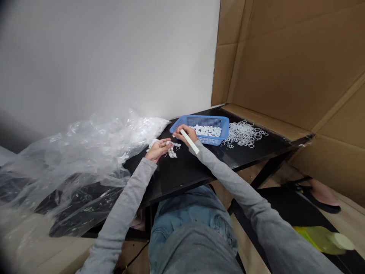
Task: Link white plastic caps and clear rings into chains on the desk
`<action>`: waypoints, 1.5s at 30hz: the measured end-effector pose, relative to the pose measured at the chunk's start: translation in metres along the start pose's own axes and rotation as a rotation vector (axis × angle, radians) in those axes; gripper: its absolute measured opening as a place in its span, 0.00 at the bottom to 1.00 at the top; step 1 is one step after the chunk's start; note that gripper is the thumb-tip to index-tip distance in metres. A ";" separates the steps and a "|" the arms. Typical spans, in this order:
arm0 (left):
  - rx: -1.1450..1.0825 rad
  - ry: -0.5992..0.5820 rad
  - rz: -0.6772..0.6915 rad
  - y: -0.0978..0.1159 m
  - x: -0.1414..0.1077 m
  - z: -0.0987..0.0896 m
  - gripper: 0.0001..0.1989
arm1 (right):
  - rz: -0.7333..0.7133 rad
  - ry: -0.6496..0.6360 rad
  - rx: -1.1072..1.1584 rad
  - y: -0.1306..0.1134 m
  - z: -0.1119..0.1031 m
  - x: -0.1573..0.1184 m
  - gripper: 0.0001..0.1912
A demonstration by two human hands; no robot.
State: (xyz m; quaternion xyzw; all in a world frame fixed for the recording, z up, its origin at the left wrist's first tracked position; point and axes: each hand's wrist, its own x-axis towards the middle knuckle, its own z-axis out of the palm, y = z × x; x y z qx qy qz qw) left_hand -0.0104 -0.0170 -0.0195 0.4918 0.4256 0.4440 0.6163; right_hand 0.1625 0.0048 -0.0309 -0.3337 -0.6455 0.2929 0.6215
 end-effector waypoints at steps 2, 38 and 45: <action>0.010 0.010 0.001 0.000 -0.001 0.000 0.24 | 0.002 0.148 0.004 0.002 -0.007 0.004 0.18; -0.106 0.172 0.220 -0.002 0.004 -0.002 0.30 | -0.006 -0.011 0.136 -0.008 0.006 -0.002 0.19; -0.096 0.149 0.225 -0.002 0.002 -0.001 0.32 | -0.187 -0.219 -0.094 -0.004 0.008 -0.010 0.14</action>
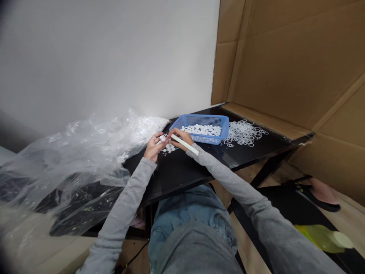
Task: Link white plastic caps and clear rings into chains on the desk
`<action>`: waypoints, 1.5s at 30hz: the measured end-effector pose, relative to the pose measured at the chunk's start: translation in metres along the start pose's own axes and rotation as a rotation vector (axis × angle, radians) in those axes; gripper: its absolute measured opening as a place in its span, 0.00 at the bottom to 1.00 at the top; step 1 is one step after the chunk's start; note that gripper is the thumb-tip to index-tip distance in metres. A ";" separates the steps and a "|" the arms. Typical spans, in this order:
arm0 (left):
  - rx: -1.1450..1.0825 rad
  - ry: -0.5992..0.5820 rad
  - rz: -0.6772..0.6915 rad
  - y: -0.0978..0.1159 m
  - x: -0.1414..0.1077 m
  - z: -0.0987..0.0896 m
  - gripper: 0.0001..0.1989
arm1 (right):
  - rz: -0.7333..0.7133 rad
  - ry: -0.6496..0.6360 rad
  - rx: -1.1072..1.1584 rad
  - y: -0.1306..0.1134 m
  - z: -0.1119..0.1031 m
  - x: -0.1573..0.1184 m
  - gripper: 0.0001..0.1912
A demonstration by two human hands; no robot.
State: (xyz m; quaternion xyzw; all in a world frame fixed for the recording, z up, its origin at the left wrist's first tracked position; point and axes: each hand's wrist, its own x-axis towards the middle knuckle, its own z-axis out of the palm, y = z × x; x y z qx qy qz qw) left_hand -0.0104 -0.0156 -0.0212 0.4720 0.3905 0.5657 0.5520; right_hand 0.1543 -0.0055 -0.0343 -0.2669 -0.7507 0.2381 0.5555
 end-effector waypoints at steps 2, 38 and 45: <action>0.006 -0.010 0.004 0.001 -0.002 0.001 0.31 | -0.014 -0.014 -0.060 0.001 0.001 -0.001 0.13; 0.003 0.004 0.055 0.000 0.000 -0.001 0.29 | 0.126 0.599 0.091 0.003 -0.028 0.013 0.12; 0.006 0.001 0.121 -0.005 0.003 -0.004 0.34 | 0.360 0.298 0.426 0.004 -0.013 0.013 0.26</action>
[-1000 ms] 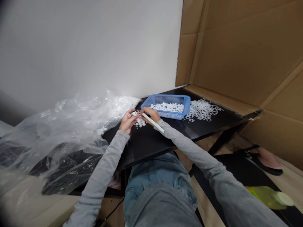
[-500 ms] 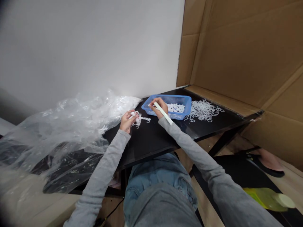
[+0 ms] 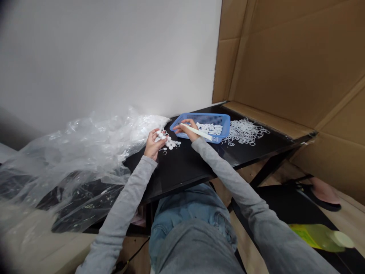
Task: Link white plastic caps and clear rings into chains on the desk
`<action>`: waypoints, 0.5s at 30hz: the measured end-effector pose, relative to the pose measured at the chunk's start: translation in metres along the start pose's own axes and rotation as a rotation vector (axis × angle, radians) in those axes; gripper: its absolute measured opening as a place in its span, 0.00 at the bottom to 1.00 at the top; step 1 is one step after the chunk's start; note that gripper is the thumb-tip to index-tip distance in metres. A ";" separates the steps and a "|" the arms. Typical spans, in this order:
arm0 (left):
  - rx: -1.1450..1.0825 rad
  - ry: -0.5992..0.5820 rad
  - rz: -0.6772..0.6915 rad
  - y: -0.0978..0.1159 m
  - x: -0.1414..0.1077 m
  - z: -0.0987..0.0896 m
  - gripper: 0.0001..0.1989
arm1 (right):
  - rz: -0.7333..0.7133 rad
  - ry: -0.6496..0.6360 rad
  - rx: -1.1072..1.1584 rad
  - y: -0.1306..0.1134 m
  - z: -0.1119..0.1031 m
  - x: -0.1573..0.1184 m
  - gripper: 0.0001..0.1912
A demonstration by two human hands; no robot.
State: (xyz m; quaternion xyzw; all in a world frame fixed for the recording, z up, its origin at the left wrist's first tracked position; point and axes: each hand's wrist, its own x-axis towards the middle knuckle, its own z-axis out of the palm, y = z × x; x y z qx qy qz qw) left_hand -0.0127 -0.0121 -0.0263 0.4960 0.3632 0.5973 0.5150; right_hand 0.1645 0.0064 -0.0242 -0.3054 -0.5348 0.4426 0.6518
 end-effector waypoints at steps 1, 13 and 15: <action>0.000 0.006 0.001 0.001 0.000 0.000 0.34 | 0.053 -0.060 0.016 0.001 0.001 -0.001 0.27; -0.019 0.041 -0.026 0.012 -0.006 0.007 0.32 | 0.169 -0.223 -0.141 0.004 0.002 -0.002 0.25; -0.017 0.038 -0.029 0.013 -0.007 0.007 0.31 | 0.140 -0.209 -0.157 0.005 0.001 -0.001 0.24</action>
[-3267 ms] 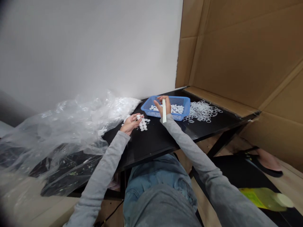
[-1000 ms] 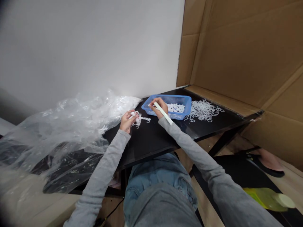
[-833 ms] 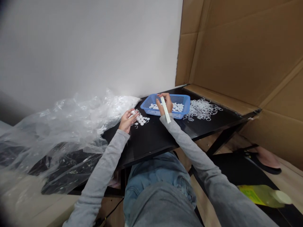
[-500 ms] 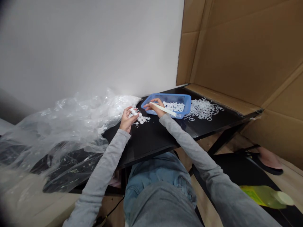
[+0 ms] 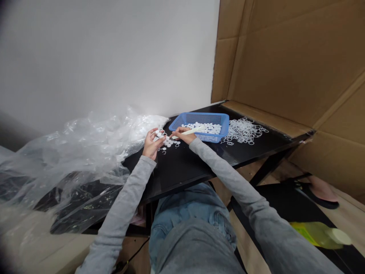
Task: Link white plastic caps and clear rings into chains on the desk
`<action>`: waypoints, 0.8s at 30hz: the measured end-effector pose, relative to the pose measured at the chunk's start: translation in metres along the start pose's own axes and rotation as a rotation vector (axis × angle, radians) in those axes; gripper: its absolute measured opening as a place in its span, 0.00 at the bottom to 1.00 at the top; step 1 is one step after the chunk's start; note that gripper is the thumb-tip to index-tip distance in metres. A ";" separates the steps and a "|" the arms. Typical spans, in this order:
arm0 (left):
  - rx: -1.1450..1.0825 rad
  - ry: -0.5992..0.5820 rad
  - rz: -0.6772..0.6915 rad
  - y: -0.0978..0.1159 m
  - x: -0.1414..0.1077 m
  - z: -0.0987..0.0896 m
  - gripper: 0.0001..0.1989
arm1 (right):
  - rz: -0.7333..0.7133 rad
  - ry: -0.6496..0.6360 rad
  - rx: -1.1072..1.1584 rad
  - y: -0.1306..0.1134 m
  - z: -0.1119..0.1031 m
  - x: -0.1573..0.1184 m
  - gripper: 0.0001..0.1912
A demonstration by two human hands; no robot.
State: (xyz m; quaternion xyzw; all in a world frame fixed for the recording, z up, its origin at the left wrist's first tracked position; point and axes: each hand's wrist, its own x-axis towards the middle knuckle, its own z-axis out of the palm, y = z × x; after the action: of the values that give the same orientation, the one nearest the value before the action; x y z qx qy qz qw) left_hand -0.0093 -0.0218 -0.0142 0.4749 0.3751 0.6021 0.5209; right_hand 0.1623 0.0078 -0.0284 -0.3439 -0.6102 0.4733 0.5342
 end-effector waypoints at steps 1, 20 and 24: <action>-0.001 -0.002 -0.001 0.000 0.000 0.000 0.31 | -0.012 0.011 -0.005 0.001 0.000 0.001 0.24; 0.031 0.016 0.005 -0.003 0.003 -0.001 0.31 | -0.030 0.079 0.033 -0.004 0.002 -0.001 0.26; 0.039 -0.008 0.015 -0.005 0.003 -0.002 0.32 | -0.042 0.067 -0.024 0.000 0.001 0.001 0.24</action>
State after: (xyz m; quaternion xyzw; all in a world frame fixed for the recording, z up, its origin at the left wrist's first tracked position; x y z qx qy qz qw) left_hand -0.0102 -0.0179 -0.0187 0.4901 0.3812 0.5966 0.5085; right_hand 0.1617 0.0081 -0.0281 -0.3530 -0.6046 0.4428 0.5601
